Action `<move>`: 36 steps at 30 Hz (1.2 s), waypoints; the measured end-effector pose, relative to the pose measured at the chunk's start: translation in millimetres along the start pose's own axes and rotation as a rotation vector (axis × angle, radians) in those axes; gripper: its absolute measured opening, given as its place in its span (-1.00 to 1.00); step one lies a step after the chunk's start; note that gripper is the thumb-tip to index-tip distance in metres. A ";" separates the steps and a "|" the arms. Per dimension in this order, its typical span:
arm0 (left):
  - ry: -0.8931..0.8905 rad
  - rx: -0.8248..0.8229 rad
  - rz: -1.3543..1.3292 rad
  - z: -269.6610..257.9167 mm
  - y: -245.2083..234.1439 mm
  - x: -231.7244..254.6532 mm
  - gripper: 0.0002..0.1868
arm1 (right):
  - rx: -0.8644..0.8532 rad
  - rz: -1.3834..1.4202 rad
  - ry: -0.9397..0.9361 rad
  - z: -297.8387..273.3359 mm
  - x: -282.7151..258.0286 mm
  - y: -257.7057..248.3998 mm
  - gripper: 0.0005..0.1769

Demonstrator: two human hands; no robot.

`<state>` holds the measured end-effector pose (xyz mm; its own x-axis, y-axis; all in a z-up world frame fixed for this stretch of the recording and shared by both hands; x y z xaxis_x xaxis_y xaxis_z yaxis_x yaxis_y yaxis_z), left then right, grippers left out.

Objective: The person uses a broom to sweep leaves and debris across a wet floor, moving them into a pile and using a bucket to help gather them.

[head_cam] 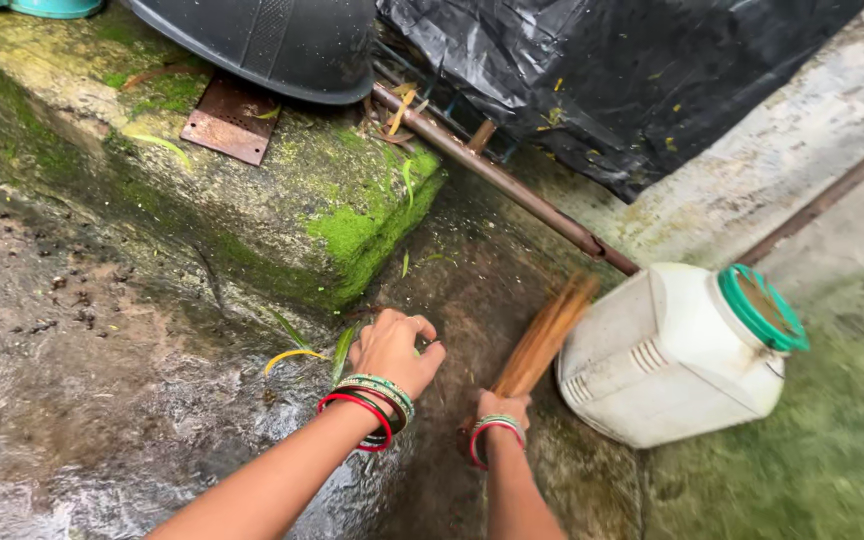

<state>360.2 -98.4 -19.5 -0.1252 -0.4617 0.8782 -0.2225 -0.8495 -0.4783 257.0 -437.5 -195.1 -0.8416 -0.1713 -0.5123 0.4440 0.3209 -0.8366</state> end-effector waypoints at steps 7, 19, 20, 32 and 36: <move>-0.019 0.049 0.008 14.7 19.9 -4.9 -0.74 | -0.482 0.189 -0.034 77.1 2.1 62.8 -0.24; -0.053 0.059 0.021 10.1 37.8 -4.6 -0.80 | -0.209 0.327 -0.507 -8.9 12.9 -26.1 -0.27; -0.049 0.064 0.025 11.2 37.1 -2.3 -0.80 | -0.148 0.283 -0.426 3.9 14.1 -21.4 -0.29; -0.011 0.152 -0.018 18.6 16.3 -11.4 -0.80 | -0.241 0.918 0.122 21.7 -81.6 60.8 -0.49; -0.049 0.129 -0.008 19.4 10.8 -24.2 -0.78 | -0.685 0.779 0.177 42.7 -71.4 79.8 -0.60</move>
<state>379.6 -101.3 -45.8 -0.0763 -0.4639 0.8826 -0.0966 -0.8776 -0.4696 365.7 -439.5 -233.6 -0.4554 0.4301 -0.7795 0.6598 0.7509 0.0289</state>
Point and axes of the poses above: each hand's wrist, its own z-axis towards the middle knuckle, its own y-axis out of the palm, x = y × z, the point moved 10 cm from there along z, towards the middle knuckle, and after that the axes turned 3 degrees about -z, right-handed, at the moved point
